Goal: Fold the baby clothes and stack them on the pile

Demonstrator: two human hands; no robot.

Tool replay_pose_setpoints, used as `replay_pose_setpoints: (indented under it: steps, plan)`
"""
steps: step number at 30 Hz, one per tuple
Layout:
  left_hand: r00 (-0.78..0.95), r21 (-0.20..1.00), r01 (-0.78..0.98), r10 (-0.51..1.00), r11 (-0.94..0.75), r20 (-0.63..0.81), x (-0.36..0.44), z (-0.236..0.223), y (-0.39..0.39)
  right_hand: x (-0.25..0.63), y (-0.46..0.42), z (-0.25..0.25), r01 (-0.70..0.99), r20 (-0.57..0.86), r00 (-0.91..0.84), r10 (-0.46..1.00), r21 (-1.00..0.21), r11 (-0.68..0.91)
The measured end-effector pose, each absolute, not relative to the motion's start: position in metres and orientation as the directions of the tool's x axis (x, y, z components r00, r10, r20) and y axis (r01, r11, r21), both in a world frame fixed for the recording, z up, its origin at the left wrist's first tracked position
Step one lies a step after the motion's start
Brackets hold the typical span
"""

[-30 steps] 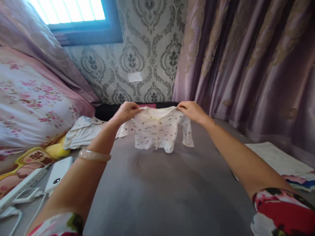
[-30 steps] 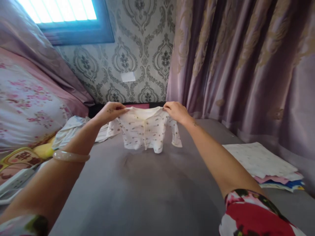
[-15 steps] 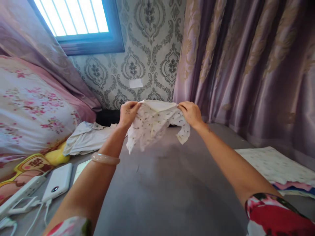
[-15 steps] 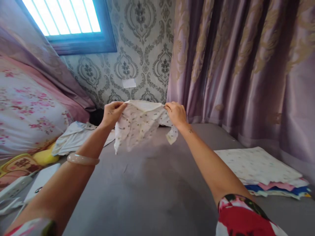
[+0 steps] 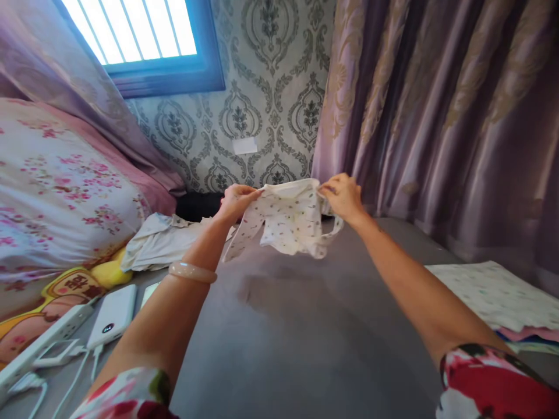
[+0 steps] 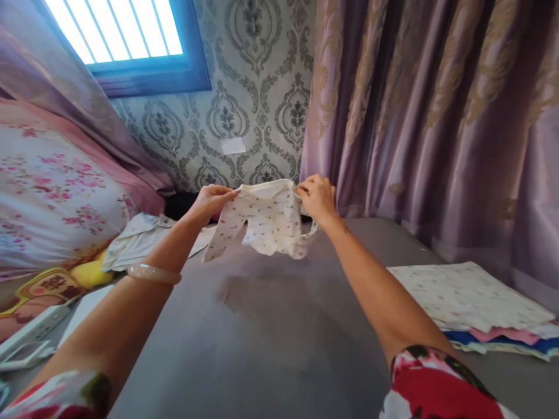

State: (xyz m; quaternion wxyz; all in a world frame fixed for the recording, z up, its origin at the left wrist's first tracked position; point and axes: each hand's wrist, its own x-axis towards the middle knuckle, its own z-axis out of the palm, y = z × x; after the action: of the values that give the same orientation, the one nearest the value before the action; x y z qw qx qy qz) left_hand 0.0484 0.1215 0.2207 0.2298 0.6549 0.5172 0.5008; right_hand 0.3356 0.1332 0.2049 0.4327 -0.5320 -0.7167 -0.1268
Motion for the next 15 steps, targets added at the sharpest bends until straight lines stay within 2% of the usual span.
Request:
replay_pose_setpoints:
  steps: [3,5,7,9,12,14,15]
  plan:
    - [-0.078,0.931,0.254,0.954,-0.263,0.291,0.050,0.228,0.117,0.339,0.135,0.210,0.871,0.685,-0.105,0.721,-0.286,0.399]
    - [-0.056,0.959,0.194,0.973,-0.209,0.223,0.046,0.236,0.117,0.344,0.135,0.217,0.852,0.675,-0.081,0.733,-0.335,0.403]
    - [0.026,0.957,0.243,0.988,-0.155,0.154,0.038,0.246,0.119,0.349,0.132,0.226,0.818,0.569,-0.060,0.820,-0.443,0.367]
    - [0.111,0.934,0.337,0.990,-0.119,0.086,0.027,0.255,0.120,0.352,0.128,0.233,0.760,0.381,-0.059,0.923,-0.582,0.289]
    - [0.152,0.905,0.413,0.988,-0.102,0.042,0.016,0.260,0.122,0.349,0.124,0.239,0.622,0.146,-0.091,0.985,-0.765,0.171]
    - [0.108,0.908,0.405,0.992,-0.105,0.066,0.019,0.256,0.122,0.340,0.122,0.239,0.549,0.109,-0.058,0.992,-0.827,0.123]
    - [0.061,0.918,0.379,0.993,-0.120,0.105,0.024,0.252,0.122,0.334,0.121,0.238,0.522,0.141,-0.011,0.990,-0.844,0.126]
